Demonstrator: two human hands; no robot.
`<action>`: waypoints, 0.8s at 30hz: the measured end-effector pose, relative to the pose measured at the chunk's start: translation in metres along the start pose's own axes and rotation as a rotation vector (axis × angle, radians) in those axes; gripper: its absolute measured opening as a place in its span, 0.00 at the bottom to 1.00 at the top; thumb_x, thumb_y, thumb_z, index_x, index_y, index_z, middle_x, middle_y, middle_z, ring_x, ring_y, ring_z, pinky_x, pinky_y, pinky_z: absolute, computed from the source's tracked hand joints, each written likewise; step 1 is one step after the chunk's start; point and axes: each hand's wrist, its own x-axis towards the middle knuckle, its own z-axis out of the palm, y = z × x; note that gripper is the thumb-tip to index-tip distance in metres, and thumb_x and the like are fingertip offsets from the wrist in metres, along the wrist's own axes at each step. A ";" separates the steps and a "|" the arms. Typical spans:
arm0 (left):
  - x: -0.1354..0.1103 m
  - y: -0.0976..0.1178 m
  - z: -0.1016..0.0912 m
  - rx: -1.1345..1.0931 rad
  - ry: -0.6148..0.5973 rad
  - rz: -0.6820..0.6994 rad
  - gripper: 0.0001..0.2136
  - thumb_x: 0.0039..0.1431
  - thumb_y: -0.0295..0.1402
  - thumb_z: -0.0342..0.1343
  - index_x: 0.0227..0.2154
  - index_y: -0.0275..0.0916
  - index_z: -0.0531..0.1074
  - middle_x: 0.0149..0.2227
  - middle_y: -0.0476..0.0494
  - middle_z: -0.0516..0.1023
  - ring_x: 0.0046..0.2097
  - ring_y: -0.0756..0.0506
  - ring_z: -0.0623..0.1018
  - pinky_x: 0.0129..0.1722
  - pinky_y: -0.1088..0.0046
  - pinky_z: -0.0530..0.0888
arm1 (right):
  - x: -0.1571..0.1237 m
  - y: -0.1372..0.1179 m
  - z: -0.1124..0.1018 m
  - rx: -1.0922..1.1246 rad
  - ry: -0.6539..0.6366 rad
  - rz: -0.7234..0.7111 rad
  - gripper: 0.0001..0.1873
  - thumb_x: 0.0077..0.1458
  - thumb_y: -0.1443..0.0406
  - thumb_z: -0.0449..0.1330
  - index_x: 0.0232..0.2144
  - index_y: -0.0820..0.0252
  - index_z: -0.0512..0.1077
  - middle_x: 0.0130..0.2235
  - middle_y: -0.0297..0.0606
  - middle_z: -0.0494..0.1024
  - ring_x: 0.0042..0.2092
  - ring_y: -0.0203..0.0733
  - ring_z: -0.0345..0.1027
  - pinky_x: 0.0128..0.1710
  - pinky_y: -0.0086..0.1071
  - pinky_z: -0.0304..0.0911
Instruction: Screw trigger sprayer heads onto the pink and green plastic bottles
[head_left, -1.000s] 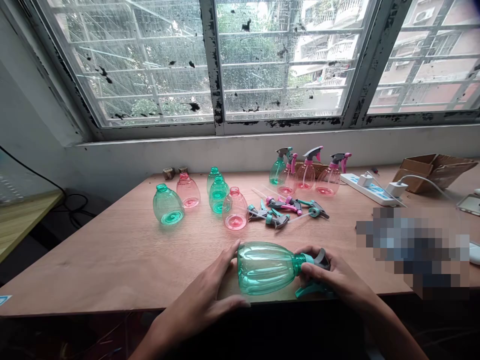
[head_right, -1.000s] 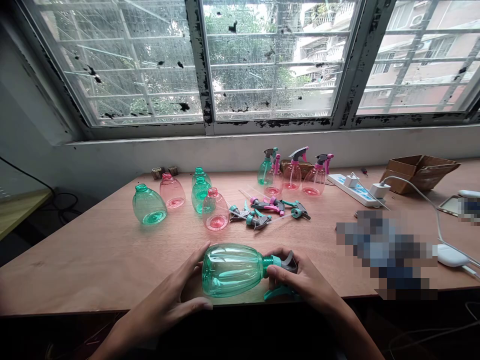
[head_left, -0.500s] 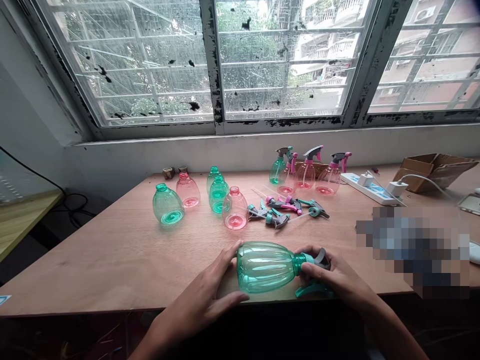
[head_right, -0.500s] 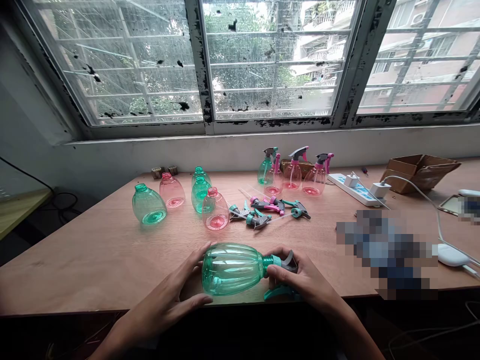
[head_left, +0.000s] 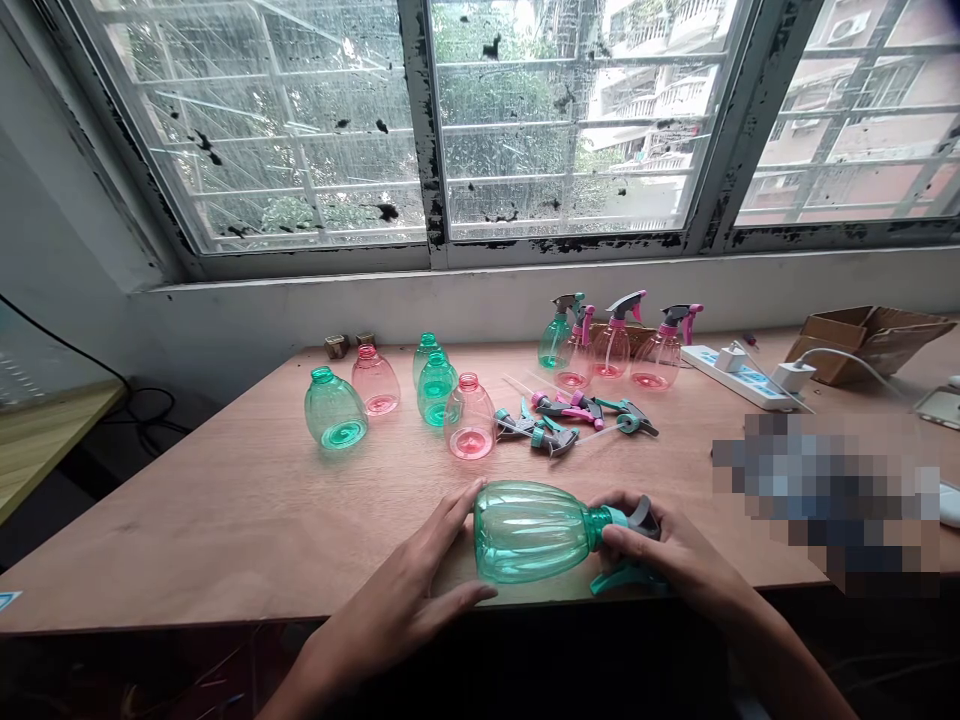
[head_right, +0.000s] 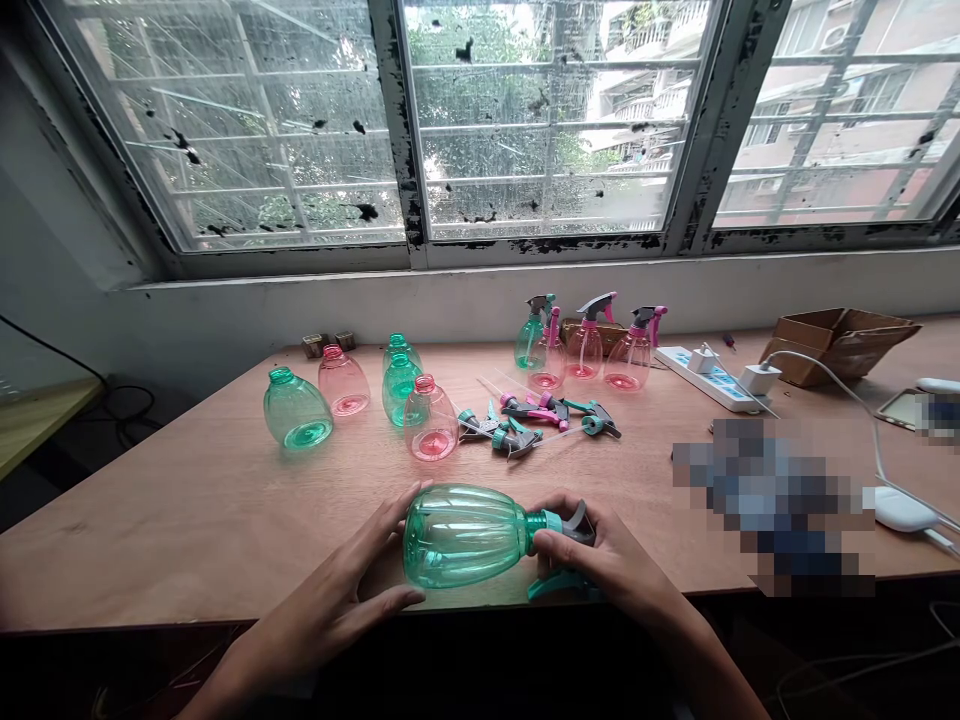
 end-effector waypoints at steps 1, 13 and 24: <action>0.000 0.000 0.000 0.002 0.001 -0.001 0.40 0.66 0.33 0.60 0.71 0.56 0.41 0.73 0.48 0.53 0.71 0.37 0.58 0.70 0.58 0.60 | 0.000 0.000 0.000 0.003 -0.001 0.000 0.21 0.56 0.52 0.69 0.44 0.60 0.75 0.29 0.35 0.81 0.33 0.45 0.75 0.35 0.36 0.72; 0.000 -0.001 0.001 0.004 -0.009 -0.010 0.40 0.66 0.34 0.60 0.71 0.58 0.40 0.73 0.50 0.51 0.72 0.38 0.57 0.71 0.58 0.58 | -0.001 0.003 -0.001 0.018 -0.010 -0.013 0.22 0.56 0.52 0.69 0.45 0.61 0.74 0.29 0.35 0.82 0.33 0.44 0.75 0.34 0.34 0.72; -0.001 -0.003 0.002 -0.139 -0.019 -0.040 0.41 0.64 0.30 0.61 0.71 0.56 0.43 0.71 0.44 0.59 0.65 0.37 0.69 0.65 0.59 0.69 | 0.000 0.001 -0.001 -0.009 -0.009 -0.022 0.19 0.57 0.52 0.68 0.43 0.61 0.76 0.29 0.36 0.82 0.33 0.45 0.75 0.35 0.35 0.71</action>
